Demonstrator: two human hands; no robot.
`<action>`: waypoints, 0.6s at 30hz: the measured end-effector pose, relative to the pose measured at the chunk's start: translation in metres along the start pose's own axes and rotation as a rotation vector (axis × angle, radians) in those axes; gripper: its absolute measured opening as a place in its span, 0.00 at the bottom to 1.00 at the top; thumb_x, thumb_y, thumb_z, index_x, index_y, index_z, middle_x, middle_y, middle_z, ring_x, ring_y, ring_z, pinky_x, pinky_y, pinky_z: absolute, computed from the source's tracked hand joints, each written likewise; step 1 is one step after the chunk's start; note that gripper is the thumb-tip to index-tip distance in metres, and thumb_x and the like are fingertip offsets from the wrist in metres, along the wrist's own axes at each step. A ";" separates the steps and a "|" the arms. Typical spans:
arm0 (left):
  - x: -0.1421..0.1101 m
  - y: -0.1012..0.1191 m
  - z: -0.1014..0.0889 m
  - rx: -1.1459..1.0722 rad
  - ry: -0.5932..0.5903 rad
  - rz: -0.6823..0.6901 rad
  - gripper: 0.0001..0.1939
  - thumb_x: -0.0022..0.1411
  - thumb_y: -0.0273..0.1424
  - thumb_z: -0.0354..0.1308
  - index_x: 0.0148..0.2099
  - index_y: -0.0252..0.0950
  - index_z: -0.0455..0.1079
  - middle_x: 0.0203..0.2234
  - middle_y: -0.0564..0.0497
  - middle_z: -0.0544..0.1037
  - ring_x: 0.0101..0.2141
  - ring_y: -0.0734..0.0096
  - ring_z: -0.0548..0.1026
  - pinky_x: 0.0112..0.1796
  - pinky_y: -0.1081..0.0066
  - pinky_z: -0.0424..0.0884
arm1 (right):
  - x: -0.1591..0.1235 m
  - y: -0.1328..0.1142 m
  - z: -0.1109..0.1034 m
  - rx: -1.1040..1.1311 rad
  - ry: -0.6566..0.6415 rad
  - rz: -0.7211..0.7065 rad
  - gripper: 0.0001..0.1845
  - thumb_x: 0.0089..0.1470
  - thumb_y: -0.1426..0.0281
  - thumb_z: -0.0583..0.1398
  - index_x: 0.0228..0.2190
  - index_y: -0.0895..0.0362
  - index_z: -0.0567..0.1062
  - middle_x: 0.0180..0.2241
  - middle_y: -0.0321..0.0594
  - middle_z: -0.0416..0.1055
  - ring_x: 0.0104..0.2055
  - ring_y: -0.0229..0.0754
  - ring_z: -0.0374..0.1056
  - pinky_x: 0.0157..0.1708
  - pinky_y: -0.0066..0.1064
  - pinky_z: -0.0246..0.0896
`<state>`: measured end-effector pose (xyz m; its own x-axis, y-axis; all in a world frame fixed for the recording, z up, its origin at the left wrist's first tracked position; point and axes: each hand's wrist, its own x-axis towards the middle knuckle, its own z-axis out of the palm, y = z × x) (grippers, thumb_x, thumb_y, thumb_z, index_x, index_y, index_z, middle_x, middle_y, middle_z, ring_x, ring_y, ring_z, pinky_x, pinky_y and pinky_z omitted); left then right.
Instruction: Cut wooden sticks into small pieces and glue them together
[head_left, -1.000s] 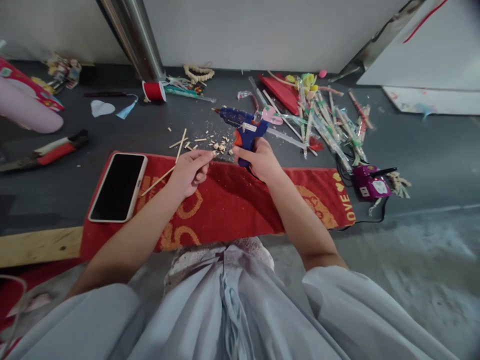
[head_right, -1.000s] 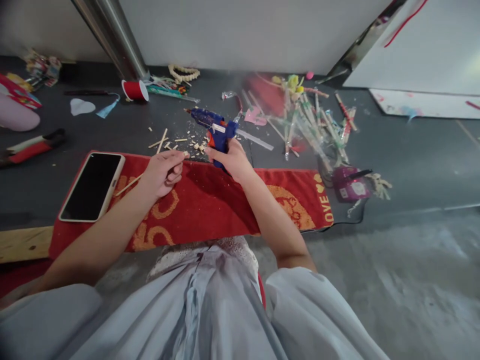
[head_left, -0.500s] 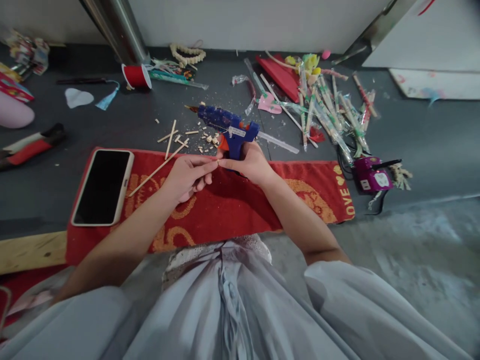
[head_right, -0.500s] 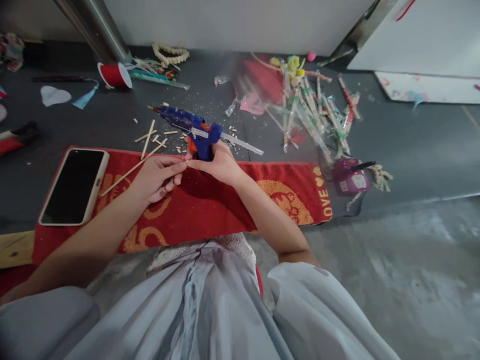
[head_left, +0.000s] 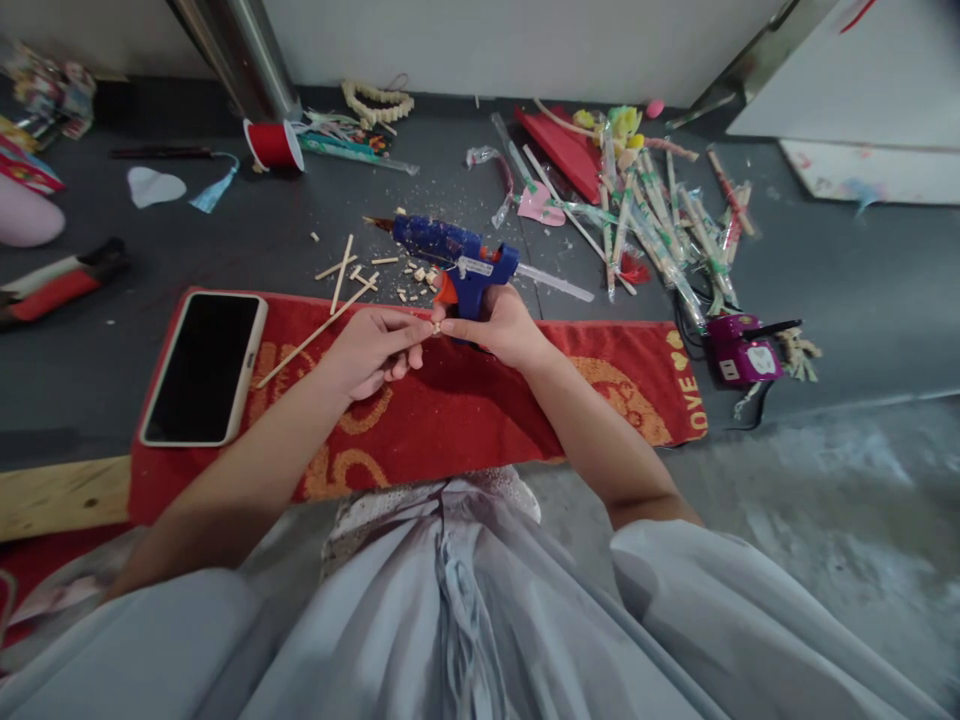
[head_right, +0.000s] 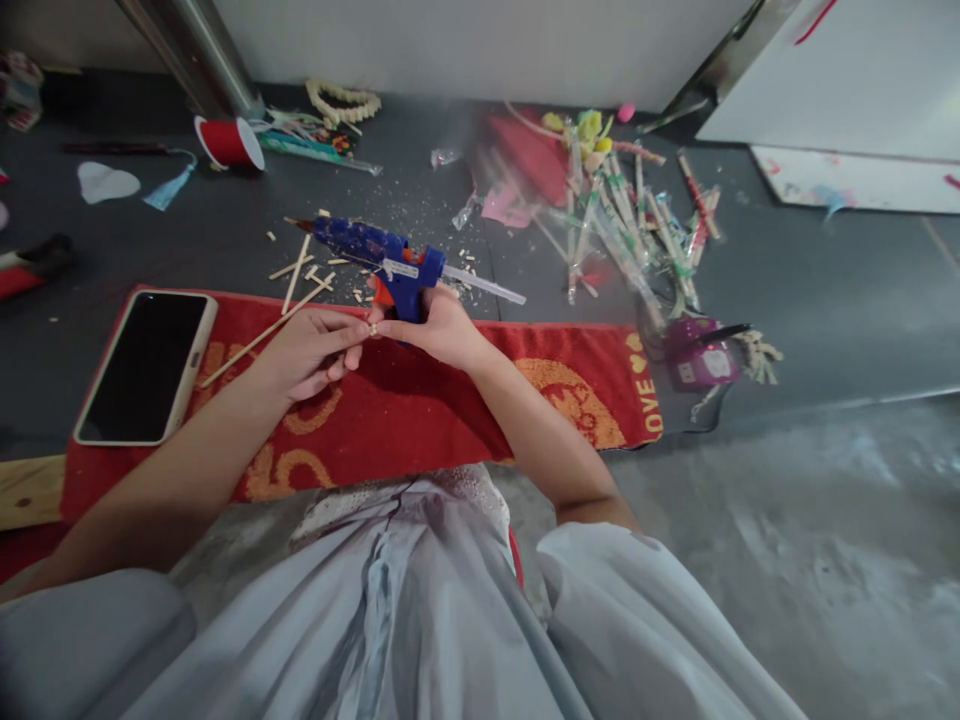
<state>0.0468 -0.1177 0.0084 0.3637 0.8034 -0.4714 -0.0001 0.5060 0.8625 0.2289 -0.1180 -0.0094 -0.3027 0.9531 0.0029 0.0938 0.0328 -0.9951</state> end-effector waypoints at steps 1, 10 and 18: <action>0.000 0.000 0.000 -0.005 0.005 0.000 0.09 0.53 0.30 0.67 0.24 0.31 0.72 0.10 0.54 0.70 0.08 0.84 0.61 0.09 0.82 0.49 | 0.000 0.001 0.000 0.006 0.003 -0.009 0.29 0.40 0.51 0.67 0.41 0.53 0.72 0.36 0.41 0.74 0.42 0.47 0.72 0.48 0.42 0.69; 0.000 0.003 0.006 -0.001 0.106 -0.015 0.12 0.56 0.27 0.61 0.21 0.32 0.68 0.09 0.55 0.68 0.08 0.83 0.60 0.10 0.81 0.50 | 0.000 -0.001 0.001 -0.157 0.093 -0.053 0.23 0.44 0.54 0.66 0.40 0.52 0.72 0.37 0.40 0.75 0.41 0.47 0.72 0.50 0.44 0.68; 0.001 -0.003 0.008 -0.046 0.124 0.000 0.10 0.55 0.30 0.62 0.25 0.33 0.68 0.10 0.57 0.68 0.08 0.84 0.60 0.10 0.81 0.48 | 0.003 0.007 0.009 -0.150 0.106 -0.114 0.23 0.42 0.54 0.67 0.37 0.53 0.69 0.35 0.40 0.72 0.35 0.44 0.70 0.43 0.42 0.71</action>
<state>0.0549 -0.1205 0.0069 0.2457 0.8347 -0.4928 -0.0438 0.5174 0.8546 0.2199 -0.1178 -0.0170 -0.2187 0.9667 0.1332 0.2073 0.1794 -0.9617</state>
